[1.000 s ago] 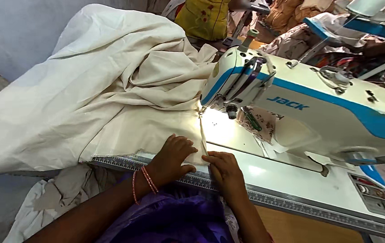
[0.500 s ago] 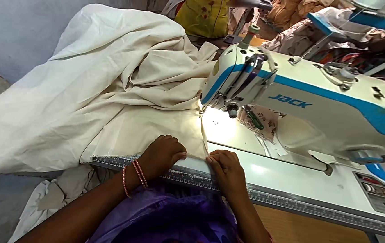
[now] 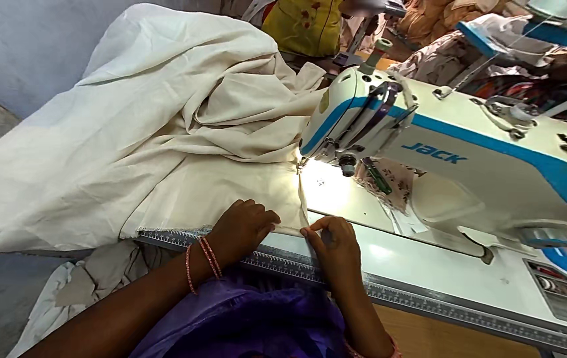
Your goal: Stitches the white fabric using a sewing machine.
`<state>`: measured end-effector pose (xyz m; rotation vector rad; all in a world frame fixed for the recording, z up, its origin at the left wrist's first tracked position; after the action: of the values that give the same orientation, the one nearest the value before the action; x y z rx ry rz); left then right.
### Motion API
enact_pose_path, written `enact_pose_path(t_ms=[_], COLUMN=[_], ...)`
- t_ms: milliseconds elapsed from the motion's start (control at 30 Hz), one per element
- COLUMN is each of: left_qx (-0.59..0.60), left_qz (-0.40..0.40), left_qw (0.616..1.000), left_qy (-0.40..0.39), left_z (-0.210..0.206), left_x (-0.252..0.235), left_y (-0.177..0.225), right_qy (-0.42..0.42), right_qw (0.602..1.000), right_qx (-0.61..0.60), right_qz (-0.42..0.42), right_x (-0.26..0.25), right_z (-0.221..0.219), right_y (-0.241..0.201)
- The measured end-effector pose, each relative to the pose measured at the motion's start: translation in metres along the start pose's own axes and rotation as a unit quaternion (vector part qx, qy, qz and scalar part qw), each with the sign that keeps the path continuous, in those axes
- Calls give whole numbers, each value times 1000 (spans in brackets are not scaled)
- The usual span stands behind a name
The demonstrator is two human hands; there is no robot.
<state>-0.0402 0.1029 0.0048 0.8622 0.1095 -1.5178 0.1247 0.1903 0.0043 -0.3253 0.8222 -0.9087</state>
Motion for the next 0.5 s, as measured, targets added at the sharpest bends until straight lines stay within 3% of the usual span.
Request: enact_pose_path(t_ms=[200,500], left_qx=[-17,-51], left_qz=[-108,-210], left_qw=[993,975], left_qy=[38,52], left_z=[1,-2], left_x=[4,-3], left_y=[5,15], right_qy=[-57,-36], right_qw=[992,988], right_qx=[-30,-21], right_qz=[107,147], right_x=[1,-2], right_z=[0,-3], right_y=[9,8])
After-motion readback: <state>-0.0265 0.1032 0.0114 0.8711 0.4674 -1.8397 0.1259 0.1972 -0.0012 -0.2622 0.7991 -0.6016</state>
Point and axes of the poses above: each hand's wrist, its own x-axis away from the middle knuckle, its own z-axis out of the back of the hand, y = z × x, the point moved 7 cm from there along -x, towards the middle knuckle, and after that the axes turned 13 degrees about y, right-handed, at the moved point
